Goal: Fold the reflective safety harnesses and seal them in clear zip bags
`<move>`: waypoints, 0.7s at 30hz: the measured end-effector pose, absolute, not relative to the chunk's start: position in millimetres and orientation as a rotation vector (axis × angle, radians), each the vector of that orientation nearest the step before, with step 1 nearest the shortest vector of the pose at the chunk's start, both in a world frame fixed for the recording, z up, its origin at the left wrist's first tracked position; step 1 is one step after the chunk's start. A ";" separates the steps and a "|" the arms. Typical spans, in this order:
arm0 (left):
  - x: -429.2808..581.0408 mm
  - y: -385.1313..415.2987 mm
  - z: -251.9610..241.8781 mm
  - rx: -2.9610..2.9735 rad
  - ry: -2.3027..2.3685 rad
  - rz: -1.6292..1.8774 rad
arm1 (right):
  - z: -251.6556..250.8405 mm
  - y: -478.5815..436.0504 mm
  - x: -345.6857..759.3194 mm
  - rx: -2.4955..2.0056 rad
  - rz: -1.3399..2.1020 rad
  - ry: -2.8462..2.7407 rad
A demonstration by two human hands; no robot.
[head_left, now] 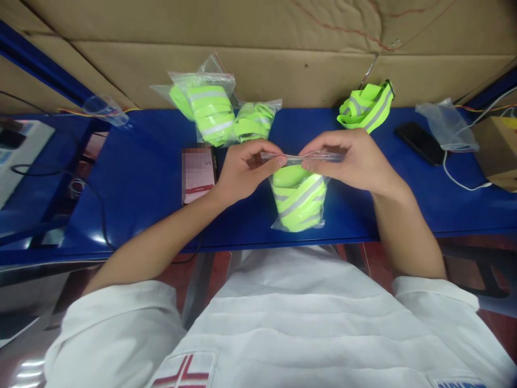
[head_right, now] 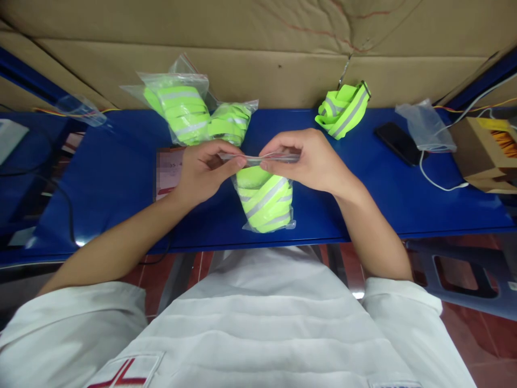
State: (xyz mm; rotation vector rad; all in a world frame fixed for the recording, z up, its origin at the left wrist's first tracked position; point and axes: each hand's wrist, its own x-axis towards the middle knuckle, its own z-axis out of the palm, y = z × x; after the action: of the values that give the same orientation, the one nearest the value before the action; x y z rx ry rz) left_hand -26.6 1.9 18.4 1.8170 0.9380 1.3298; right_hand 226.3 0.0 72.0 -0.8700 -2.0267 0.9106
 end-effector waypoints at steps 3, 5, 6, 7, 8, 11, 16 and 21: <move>-26.6 -0.1 19.8 1.834 0.919 1.334 | 72.2 -4.0 222.0 -0.842 0.821 -2.054; -27.0 -0.7 19.9 1.837 0.899 1.330 | 68.1 -6.2 215.7 -0.822 0.726 -2.060; -27.1 -0.9 19.6 1.832 0.887 1.330 | 65.7 -6.6 212.9 -0.816 0.694 -2.058; -27.2 -1.1 19.1 1.821 0.878 1.334 | 63.3 -6.5 210.9 -0.819 0.679 -2.052; -27.2 -1.2 18.5 1.803 0.874 1.339 | 61.2 -5.9 210.0 -0.835 0.679 -2.045; -27.6 -0.6 16.1 1.715 0.893 1.299 | 57.6 -1.6 213.6 -0.908 0.695 -2.030; -30.9 3.7 12.1 1.523 0.844 1.314 | 56.9 4.8 224.2 -0.942 0.685 -2.035; -31.5 2.7 11.8 1.550 0.873 1.313 | 60.5 1.2 222.4 -0.952 0.657 -2.046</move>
State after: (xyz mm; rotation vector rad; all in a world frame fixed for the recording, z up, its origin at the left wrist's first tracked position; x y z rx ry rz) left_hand -31.5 2.7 11.8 1.5495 0.8730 1.3132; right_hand 222.4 1.2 60.5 -0.9522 -2.0459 0.6573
